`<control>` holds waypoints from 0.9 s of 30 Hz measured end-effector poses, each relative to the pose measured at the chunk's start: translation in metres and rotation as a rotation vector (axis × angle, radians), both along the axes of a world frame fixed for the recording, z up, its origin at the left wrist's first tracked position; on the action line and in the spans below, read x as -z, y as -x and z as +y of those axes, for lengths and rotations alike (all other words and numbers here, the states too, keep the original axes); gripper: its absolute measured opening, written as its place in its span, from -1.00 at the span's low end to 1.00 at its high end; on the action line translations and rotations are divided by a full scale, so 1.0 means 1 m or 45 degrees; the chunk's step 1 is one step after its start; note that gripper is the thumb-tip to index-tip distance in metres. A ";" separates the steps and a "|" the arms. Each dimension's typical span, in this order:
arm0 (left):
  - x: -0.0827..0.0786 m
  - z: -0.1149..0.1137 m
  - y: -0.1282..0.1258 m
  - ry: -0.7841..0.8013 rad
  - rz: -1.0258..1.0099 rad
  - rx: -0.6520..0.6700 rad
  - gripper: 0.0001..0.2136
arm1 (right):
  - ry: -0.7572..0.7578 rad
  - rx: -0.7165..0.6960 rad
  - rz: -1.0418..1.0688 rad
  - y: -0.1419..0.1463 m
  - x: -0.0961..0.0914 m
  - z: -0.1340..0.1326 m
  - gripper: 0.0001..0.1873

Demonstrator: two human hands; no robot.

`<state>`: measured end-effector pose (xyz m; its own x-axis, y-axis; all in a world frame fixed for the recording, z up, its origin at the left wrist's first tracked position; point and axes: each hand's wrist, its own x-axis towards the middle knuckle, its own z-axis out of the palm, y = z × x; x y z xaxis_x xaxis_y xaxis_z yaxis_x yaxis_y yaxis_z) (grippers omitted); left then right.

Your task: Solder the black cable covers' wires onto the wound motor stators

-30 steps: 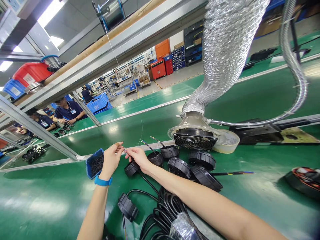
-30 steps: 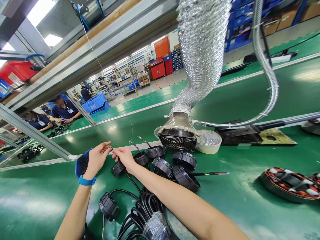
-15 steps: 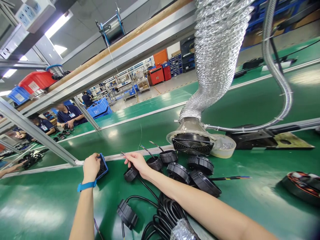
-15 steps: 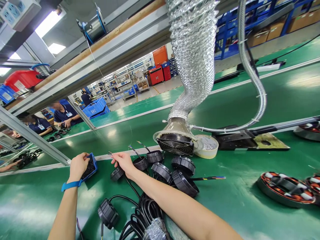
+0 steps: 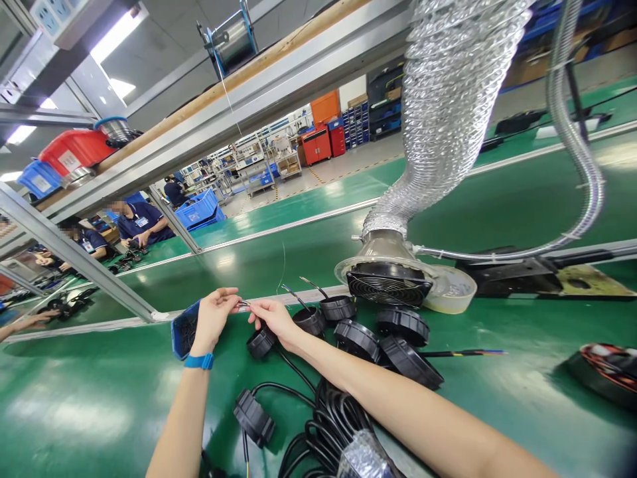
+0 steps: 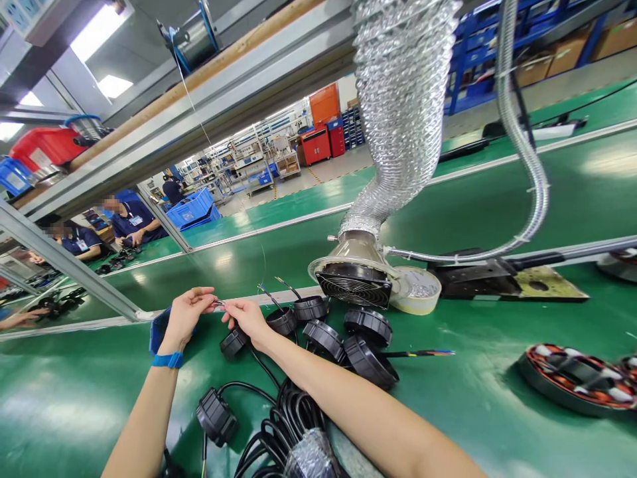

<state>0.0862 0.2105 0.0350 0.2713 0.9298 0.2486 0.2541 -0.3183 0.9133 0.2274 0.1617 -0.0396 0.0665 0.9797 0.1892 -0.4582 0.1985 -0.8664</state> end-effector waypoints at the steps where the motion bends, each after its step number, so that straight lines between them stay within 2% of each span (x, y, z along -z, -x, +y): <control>1: 0.001 -0.001 -0.002 0.015 -0.037 0.006 -0.56 | 0.000 -0.001 0.001 0.000 0.000 0.000 -0.59; 12: -0.002 -0.004 -0.003 0.036 -0.169 0.016 -0.55 | -0.013 0.001 0.008 0.000 -0.001 0.000 -0.61; 21: -0.001 -0.008 -0.006 -0.035 -0.106 0.037 -0.61 | -0.011 0.013 -0.003 0.000 -0.002 -0.002 -0.62; 27: 0.005 -0.009 -0.014 -0.108 -0.013 0.023 -0.72 | -0.004 0.023 -0.034 -0.001 -0.002 -0.001 -0.59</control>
